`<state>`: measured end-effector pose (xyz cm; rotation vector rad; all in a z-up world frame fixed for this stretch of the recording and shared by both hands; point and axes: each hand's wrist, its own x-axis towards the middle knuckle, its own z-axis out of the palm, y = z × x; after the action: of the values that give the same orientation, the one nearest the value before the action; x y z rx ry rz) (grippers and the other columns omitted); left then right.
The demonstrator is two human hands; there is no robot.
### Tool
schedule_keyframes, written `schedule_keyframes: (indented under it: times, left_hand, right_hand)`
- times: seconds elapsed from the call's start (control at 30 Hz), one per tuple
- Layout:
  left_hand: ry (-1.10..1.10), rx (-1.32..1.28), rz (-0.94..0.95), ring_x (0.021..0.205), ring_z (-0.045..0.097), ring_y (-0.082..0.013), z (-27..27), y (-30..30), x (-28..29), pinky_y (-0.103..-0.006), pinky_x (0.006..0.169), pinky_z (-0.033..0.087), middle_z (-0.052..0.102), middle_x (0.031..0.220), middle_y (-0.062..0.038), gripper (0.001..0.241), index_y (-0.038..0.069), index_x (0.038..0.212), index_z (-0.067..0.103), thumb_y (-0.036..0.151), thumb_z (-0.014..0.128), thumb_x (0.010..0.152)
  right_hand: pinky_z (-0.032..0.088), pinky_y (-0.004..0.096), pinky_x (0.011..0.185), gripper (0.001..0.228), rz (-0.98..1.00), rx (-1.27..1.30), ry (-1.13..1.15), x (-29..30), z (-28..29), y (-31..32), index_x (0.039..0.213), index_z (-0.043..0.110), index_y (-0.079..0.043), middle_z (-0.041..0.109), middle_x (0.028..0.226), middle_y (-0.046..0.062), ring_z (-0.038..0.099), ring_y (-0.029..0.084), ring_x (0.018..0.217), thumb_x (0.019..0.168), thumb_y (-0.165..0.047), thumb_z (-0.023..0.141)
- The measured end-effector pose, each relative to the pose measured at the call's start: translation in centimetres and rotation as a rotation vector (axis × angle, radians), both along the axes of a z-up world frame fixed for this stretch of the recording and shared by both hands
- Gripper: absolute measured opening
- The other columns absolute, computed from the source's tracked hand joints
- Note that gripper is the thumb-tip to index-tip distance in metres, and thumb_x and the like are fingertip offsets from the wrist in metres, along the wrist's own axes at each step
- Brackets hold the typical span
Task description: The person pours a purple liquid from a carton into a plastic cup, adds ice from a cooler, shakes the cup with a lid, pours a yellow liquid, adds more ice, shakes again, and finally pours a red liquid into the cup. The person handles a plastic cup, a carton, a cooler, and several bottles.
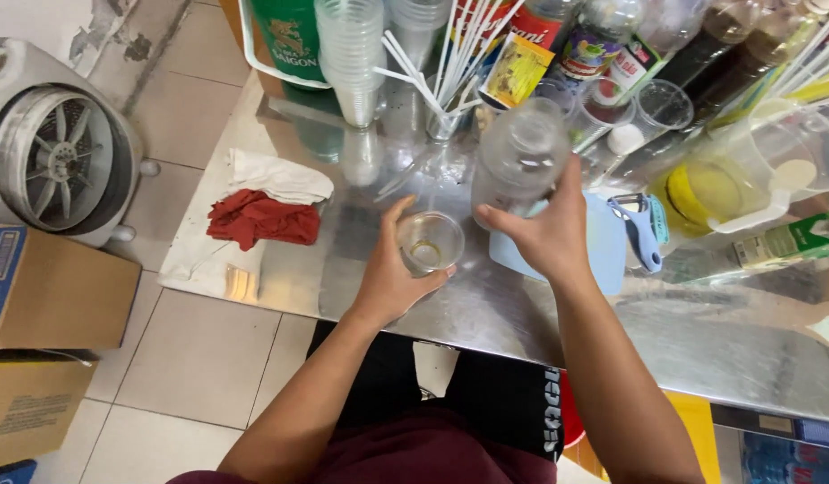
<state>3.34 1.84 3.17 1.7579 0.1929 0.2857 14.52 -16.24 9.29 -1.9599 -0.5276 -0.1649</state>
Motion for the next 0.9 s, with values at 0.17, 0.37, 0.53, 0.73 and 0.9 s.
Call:
schedule_keyframes:
  times: [0.17, 0.37, 0.53, 0.73, 0.9]
  left_hand:
    - [-0.016, -0.022, 0.004, 0.135, 0.054, -0.0432, -0.5, 0.2, -0.2, -0.0543, 0.116, 0.042, 0.063, 0.137, -0.022, 0.105, 0.017, 0.155, 0.034, 0.021, 0.09, 0.066]
    - [-0.045, 0.004, -0.034, 0.136, 0.053, -0.0427, -0.9, 0.4, -0.3, -0.0538, 0.115, 0.042, 0.059, 0.142, -0.022, 0.099, 0.015, 0.153, 0.036, 0.021, 0.088, 0.068]
    - [-0.032, 0.049, -0.075, 0.137, 0.052, -0.042, -1.7, 0.6, 0.0, -0.0542, 0.115, 0.041, 0.057, 0.144, -0.022, 0.1, 0.012, 0.153, 0.037, 0.023, 0.088, 0.067]
    - [-0.213, -0.017, -0.078, 0.136, 0.055, -0.0369, -3.6, 0.3, 0.6, -0.0507, 0.116, 0.04, 0.059, 0.142, -0.02, 0.097, 0.007, 0.149, 0.044, 0.024, 0.092, 0.066]
    - [-0.291, -0.078, -0.147, 0.132, 0.057, -0.0316, -3.8, -0.2, 0.5, -0.0497, 0.115, 0.043, 0.062, 0.137, -0.019, 0.095, 0.003, 0.152, 0.034, 0.016, 0.087, 0.074]
  right_hand:
    - [0.047, 0.064, 0.102, 0.091, 0.027, -0.067, 0.037, 1.9, -0.7, 3.3, 0.134, 0.042, 0.006, 0.059, 0.13, 0.03, 0.056, 0.051, 0.127, 0.064, -0.01, 0.099]
    - [0.047, 0.065, 0.102, 0.088, 0.046, -0.093, 0.054, 2.3, -1.4, 4.2, 0.13, 0.039, 0.006, 0.058, 0.13, 0.032, 0.055, 0.053, 0.127, 0.067, -0.013, 0.097]
    - [0.047, 0.066, 0.101, 0.09, 0.073, -0.109, 0.029, 2.8, -2.8, 3.6, 0.135, 0.035, 0.005, 0.057, 0.134, 0.033, 0.055, 0.055, 0.125, 0.073, -0.018, 0.096]
    - [0.047, 0.074, 0.096, 0.093, 0.096, -0.11, 0.036, 2.7, -2.9, 3.6, 0.136, 0.029, 0.009, 0.056, 0.133, 0.042, 0.056, 0.065, 0.115, 0.072, -0.013, 0.093]
    - [0.05, 0.066, 0.1, 0.096, 0.051, 0.05, 0.028, 3.5, -5.6, 2.6, 0.135, 0.035, -0.003, 0.062, 0.13, 0.031, 0.06, 0.056, 0.12, 0.066, -0.023, 0.098]
